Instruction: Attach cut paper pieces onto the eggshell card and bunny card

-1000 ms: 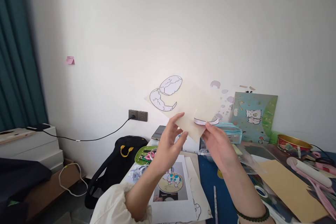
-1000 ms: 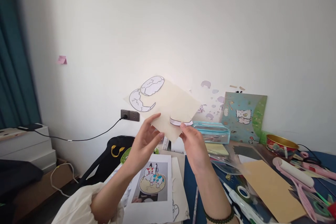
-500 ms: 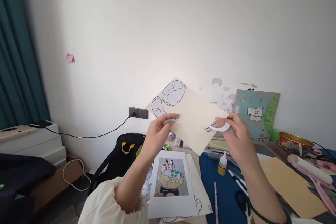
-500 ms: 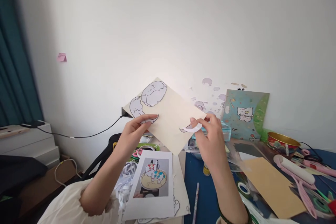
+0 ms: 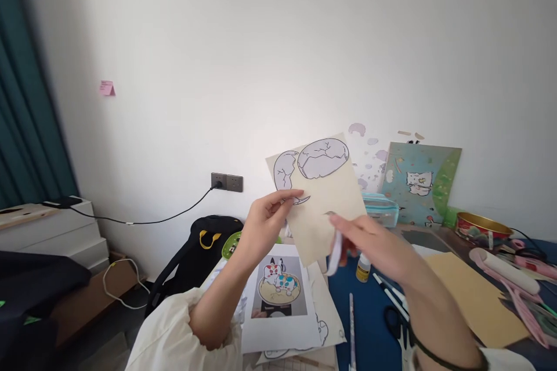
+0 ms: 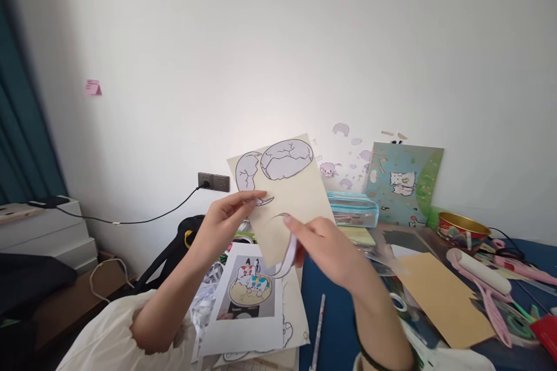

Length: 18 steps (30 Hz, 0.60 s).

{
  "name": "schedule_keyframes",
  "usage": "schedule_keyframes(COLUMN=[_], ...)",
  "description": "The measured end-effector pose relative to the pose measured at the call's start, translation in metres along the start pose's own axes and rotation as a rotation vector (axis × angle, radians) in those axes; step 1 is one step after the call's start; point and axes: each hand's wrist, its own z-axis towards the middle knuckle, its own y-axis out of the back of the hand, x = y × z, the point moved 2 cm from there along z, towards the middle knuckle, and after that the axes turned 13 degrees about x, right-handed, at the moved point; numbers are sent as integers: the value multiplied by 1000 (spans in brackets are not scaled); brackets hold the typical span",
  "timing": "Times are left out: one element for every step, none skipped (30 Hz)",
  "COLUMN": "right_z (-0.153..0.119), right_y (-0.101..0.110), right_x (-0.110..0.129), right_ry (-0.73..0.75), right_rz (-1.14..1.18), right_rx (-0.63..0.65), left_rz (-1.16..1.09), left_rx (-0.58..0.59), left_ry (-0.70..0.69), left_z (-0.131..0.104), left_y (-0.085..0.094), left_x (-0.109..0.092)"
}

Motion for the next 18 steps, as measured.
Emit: schedule_keyframes(right_z=[9, 16, 22, 26, 28, 29, 30, 30, 30, 31, 33, 35, 37, 38, 40, 41, 41, 41], right_y=[-8, -13, -17, -18, -18, -17, -17, -17, -18, -19, -22, -25, -28, -31, -34, -35, -36, -37], right_x=[0, -1, -2, -3, -4, -5, -6, -6, -7, -7, -7, -8, -8, -8, -8, -7, -7, -7], right_ry=[-30, -43, -65, -74, -80, -84, -85, -80, -75, -71, -67, -62, -56, -51, -44, -38, -35, -32], right_rz=[15, 37, 56, 79, 104, 131, 158, 184, 206, 225, 241, 254, 267, 279, 289, 295, 301, 306], right_rx=[76, 107, 118, 96, 75, 60, 51, 45, 39, 34, 27, 21, 15, 8, -4, -20, -36, -52], left_rz=[-11, -21, -30, -41, -52, -62, -73, -87, -101, -115, -130, -146, -161, -172, -180, -186, -191, -195], left_rx=[17, 27, 34, 41, 43, 38, 27, 8, -21, -56, -88, -113, -131, -141, -147, -153, -159, -168], left_ry=[3, 5, 9, 18, 31, 47, 60, 67, 67, 59, 46, 31, 16, 4, -7, -15, -20, -24], left_z=[0, -1, -2, -2, -3, -3, -3, -4, -4, -4, -4, -4, -4, -5, -5, -5, -5, -5], left_y=[-1, -2, -3, -3, -4, -5, -6, -7, -8, -10, -11, -12, -13, -14, -14, -14, -14, -13], left_x=[-1, -2, -3, -3, -4, -4, -4, -4, -3, -3, -2, -2, -1, 0, 0, 0, 1, 1])
